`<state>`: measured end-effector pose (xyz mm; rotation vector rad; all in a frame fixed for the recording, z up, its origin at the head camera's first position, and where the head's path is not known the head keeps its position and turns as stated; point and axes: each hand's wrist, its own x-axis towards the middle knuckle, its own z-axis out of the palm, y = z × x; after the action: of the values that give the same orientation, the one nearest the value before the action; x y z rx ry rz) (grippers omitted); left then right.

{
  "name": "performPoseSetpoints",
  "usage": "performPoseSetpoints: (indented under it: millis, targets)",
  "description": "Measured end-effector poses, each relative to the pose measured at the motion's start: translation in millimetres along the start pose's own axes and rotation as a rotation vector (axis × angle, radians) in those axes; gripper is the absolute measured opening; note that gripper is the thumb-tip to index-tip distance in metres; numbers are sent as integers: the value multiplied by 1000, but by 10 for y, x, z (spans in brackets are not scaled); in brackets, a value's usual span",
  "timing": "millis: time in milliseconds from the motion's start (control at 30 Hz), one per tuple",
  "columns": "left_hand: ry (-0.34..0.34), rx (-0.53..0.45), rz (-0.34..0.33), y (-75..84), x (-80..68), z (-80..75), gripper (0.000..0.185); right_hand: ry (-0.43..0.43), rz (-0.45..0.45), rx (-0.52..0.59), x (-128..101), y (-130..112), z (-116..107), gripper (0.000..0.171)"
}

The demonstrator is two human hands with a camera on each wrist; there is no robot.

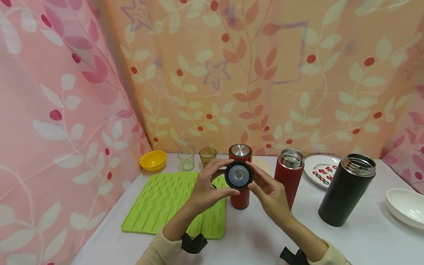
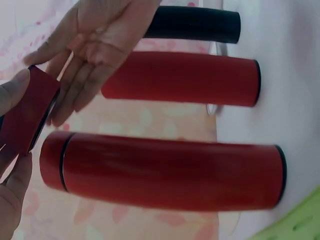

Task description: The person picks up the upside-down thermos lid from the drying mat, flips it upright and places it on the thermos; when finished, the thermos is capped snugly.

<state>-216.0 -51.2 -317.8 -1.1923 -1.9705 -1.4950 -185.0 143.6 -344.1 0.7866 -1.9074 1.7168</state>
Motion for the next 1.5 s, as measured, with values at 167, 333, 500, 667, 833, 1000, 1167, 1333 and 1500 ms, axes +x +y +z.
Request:
performPoseSetpoints:
  millis: [167,333,500,667,833,1000,1167,1333,1500]
  targets:
    - [-25,-55,0,-13,13,59,68,-10,52,54,-6,19,-44,49]
    - [-19,-207,-81,-64,35,30,51,-35,39,105,4,27,-84,51]
    - [-15,-222,-165,-69,44,-2,42,-84,-12,113,16,20,-97,56]
    - [9,-215,-58,-37,25,23,40,-79,6,112,25,27,-114,51]
    - [18,-143,146,-7,19,72,41,-109,54,193,48,28,-142,52]
    - [-14,-180,147,37,25,110,50,-64,27,130,69,-16,-168,52]
    - [-37,-295,24,61,44,176,63,-16,-35,86,51,-45,-195,57]
    - [-12,-265,71,75,152,244,64,-7,-121,72,49,-34,-205,58]
    - [-41,-200,140,95,225,241,66,-16,-159,35,61,-52,-251,59]
